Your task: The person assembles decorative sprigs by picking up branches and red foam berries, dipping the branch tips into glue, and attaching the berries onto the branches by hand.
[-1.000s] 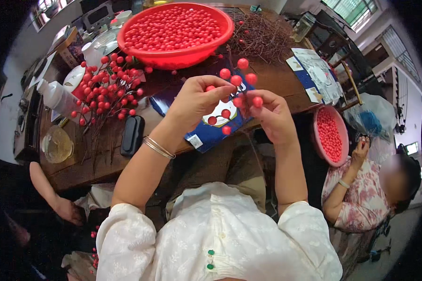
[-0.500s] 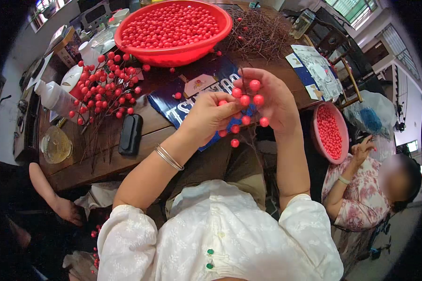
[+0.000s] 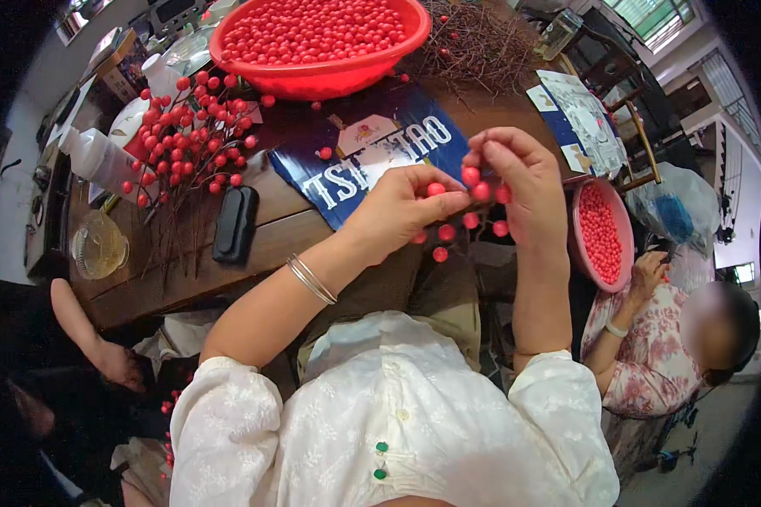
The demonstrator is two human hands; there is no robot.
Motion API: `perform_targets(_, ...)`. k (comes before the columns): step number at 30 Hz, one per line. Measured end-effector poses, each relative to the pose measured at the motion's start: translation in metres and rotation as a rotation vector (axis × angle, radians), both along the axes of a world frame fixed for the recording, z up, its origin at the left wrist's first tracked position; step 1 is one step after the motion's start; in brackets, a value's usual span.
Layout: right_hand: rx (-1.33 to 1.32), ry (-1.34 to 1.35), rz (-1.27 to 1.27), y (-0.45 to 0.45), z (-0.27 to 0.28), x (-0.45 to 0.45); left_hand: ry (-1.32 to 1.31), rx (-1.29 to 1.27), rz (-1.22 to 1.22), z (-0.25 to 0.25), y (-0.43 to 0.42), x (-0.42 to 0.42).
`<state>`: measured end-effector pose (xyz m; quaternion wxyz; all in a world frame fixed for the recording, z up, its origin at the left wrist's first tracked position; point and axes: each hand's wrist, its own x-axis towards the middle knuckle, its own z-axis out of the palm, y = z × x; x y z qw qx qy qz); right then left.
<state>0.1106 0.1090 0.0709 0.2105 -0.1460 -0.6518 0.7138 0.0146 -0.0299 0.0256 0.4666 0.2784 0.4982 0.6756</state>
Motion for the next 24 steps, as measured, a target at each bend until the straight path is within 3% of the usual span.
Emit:
perform_targets(2,0.1,-0.028,-0.048,0.002,0.006,0.007,0.003,0.021,-0.01,0.005,-0.004,-0.011)
perform_targets(4,0.197,-0.055,-0.101,0.006,0.01,0.013,-0.381,0.054,-0.083,0.01,-0.015,-0.043)
perform_targets(5,0.191,-0.058,-0.104,0.008,0.01,0.016,-0.347,0.08,-0.022,0.015,-0.019,-0.053)
perform_targets(7,0.459,-0.211,-0.049,0.015,0.01,0.019,-0.314,0.102,0.035,0.016,-0.021,-0.069)
perform_targets(9,0.731,-0.362,0.015,0.019,0.011,0.02,-0.033,0.069,0.132,0.014,-0.016,-0.082)
perform_targets(10,0.733,-0.361,0.016,0.019,0.009,0.019,-0.032,0.071,0.134,0.011,-0.013,-0.086)
perform_targets(14,1.235,-0.306,-0.094,0.014,-0.006,0.017,0.469,-0.13,0.14,-0.009,0.002,-0.097)
perform_targets(20,1.26,-0.366,-0.128,0.009,-0.016,0.014,0.505,-0.197,0.093,-0.006,0.021,-0.097)
perform_targets(24,1.332,-0.347,-0.136,0.012,-0.019,0.015,1.048,-0.176,-0.034,-0.01,0.032,-0.104)
